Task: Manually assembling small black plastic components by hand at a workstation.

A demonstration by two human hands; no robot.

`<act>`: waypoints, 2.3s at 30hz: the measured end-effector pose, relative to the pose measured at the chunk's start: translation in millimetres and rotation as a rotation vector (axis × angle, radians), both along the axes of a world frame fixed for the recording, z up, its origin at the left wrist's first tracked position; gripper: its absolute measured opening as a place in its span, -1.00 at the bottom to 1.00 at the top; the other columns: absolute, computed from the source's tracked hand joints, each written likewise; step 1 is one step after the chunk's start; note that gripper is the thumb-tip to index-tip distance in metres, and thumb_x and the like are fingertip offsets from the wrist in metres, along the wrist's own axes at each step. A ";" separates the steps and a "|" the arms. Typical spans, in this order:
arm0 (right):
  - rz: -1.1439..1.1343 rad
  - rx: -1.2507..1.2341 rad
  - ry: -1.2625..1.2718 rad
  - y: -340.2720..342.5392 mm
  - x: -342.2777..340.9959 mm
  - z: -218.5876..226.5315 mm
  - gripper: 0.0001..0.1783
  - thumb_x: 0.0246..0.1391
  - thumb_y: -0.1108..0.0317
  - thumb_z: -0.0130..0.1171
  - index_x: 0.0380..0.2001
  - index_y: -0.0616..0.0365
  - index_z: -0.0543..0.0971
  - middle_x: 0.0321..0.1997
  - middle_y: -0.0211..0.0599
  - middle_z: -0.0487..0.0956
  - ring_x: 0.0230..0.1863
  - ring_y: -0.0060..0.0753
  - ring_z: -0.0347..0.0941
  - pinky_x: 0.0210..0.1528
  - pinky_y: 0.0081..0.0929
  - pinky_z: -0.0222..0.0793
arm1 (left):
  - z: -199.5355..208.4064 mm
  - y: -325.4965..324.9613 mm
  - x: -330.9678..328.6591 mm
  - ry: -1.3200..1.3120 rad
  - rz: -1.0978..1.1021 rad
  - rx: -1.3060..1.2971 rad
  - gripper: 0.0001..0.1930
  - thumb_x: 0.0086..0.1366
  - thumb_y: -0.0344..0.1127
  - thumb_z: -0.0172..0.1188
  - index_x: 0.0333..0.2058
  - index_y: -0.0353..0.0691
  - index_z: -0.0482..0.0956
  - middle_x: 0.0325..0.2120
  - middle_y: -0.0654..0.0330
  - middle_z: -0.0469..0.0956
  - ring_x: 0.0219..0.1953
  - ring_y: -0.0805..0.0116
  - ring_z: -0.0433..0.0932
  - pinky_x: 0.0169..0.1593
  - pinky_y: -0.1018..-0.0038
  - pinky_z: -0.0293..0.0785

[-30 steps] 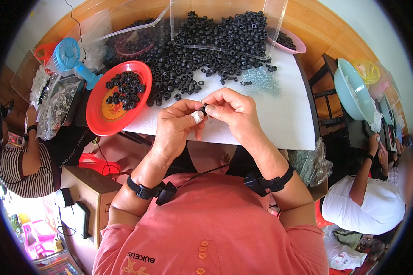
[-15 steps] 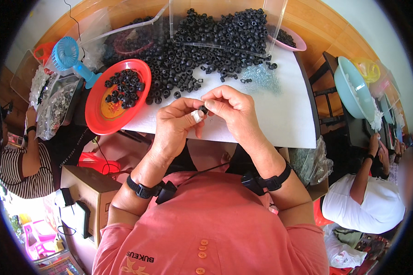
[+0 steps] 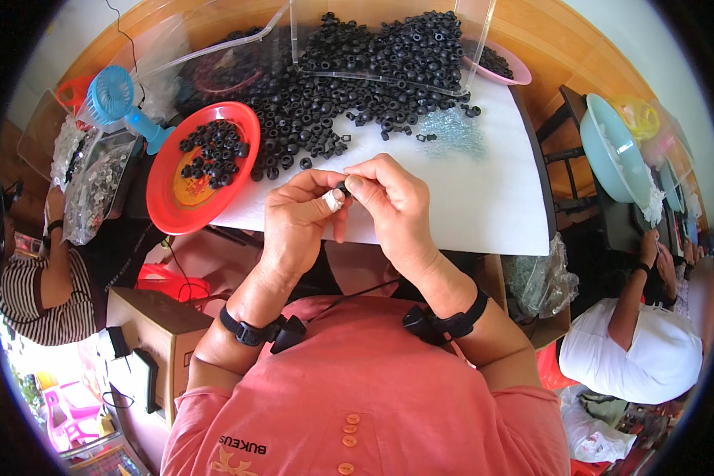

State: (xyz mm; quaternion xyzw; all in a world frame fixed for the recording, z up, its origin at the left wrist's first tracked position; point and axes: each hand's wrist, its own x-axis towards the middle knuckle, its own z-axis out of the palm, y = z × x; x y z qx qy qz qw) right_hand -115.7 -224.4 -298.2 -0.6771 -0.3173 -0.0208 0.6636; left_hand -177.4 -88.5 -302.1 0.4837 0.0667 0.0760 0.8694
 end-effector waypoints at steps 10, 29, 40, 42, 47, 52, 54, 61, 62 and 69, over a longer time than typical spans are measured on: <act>-0.045 -0.358 -0.510 -11.6 9.7 18.6 -0.75 -0.12 0.68 0.14 -0.31 0.22 0.50 -0.41 -0.22 0.49 -0.42 -0.12 0.48 -0.40 -0.31 0.41 | 0.0 -3.3 1.6 0.052 0.023 0.044 -0.87 0.25 -0.55 0.17 -0.22 -0.44 0.54 -0.45 0.14 0.56 -0.51 0.48 0.51 -0.59 0.59 0.42; 0.038 -0.347 -0.605 -14.5 18.7 17.6 -0.90 0.04 0.64 0.07 -0.33 0.31 0.48 -0.44 -0.20 0.45 -0.49 -0.30 0.42 -0.43 -0.47 0.33 | -1.6 -4.4 1.5 0.023 0.037 0.099 -0.89 0.27 -0.56 0.15 -0.24 -0.47 0.53 -0.45 0.11 0.56 -0.55 0.47 0.48 -0.63 0.60 0.36; 0.011 -0.327 -0.615 -13.0 20.5 12.7 -0.83 -0.03 0.69 0.06 -0.33 0.30 0.50 -0.46 -0.18 0.44 -0.50 -0.20 0.43 -0.45 -0.39 0.34 | -1.4 -5.8 2.6 0.052 0.041 0.123 -0.88 0.26 -0.55 0.16 -0.23 -0.47 0.52 -0.46 0.13 0.56 -0.57 0.49 0.47 -0.63 0.61 0.34; 0.014 -0.356 -0.694 -13.8 23.2 13.1 -0.82 -0.05 0.70 0.06 -0.33 0.30 0.50 -0.46 -0.17 0.44 -0.50 -0.19 0.42 -0.45 -0.39 0.34 | -1.7 -9.9 2.3 0.056 0.071 0.176 -0.88 0.26 -0.55 0.17 -0.24 -0.46 0.53 -0.47 0.14 0.55 -0.57 0.49 0.46 -0.63 0.61 0.34; -0.002 -0.348 -0.580 -14.7 16.3 10.4 -0.83 -0.03 0.68 0.05 -0.32 0.29 0.50 -0.47 -0.17 0.43 -0.51 -0.19 0.41 -0.46 -0.40 0.33 | -2.3 -14.9 0.8 0.052 0.134 0.233 -0.87 0.24 -0.53 0.20 -0.24 -0.44 0.55 -0.48 0.17 0.55 -0.58 0.52 0.45 -0.62 0.63 0.32; 0.059 -0.285 -0.372 -15.7 19.0 8.2 -0.80 -0.13 0.68 0.09 -0.38 0.22 0.46 -0.45 -0.21 0.46 -0.44 -0.08 0.45 -0.42 -0.28 0.37 | -0.1 -9.3 2.3 0.079 0.075 0.142 -0.87 0.25 -0.54 0.19 -0.24 -0.45 0.54 -0.49 0.17 0.55 -0.60 0.52 0.43 -0.64 0.63 0.30; 0.103 -0.266 -0.220 -15.2 19.3 8.6 -0.80 -0.13 0.68 0.09 -0.38 0.22 0.46 -0.45 -0.21 0.45 -0.44 -0.08 0.45 -0.42 -0.29 0.37 | -1.3 -8.9 3.5 0.082 0.072 0.143 -0.88 0.25 -0.54 0.19 -0.24 -0.45 0.54 -0.50 0.17 0.55 -0.61 0.52 0.43 -0.65 0.63 0.30; 0.023 -0.367 -0.748 -11.6 17.9 21.2 -0.80 -0.13 0.69 0.05 -0.35 0.31 0.48 -0.49 -0.15 0.41 -0.52 -0.13 0.37 -0.46 -0.33 0.31 | -1.6 -12.3 -0.8 0.068 0.085 0.191 -0.88 0.25 -0.55 0.18 -0.23 -0.44 0.53 -0.50 0.18 0.53 -0.62 0.55 0.40 -0.65 0.65 0.25; 0.007 -0.437 -0.792 -11.3 17.7 23.9 -0.78 -0.16 0.71 0.04 -0.36 0.31 0.47 -0.49 -0.14 0.40 -0.52 -0.10 0.37 -0.47 -0.31 0.30 | -2.4 -13.4 -0.3 0.067 0.084 0.190 -0.88 0.25 -0.55 0.18 -0.23 -0.44 0.53 -0.50 0.18 0.53 -0.62 0.55 0.40 -0.65 0.65 0.25; -0.050 -0.335 -0.609 -12.4 9.2 6.4 -0.78 -0.25 0.65 0.06 -0.43 0.20 0.40 -0.47 -0.21 0.40 -0.45 -0.07 0.38 -0.44 -0.20 0.31 | 0.1 -13.3 -0.7 0.069 0.083 0.191 -0.88 0.25 -0.55 0.18 -0.24 -0.44 0.54 -0.51 0.20 0.53 -0.66 0.56 0.36 -0.65 0.66 0.21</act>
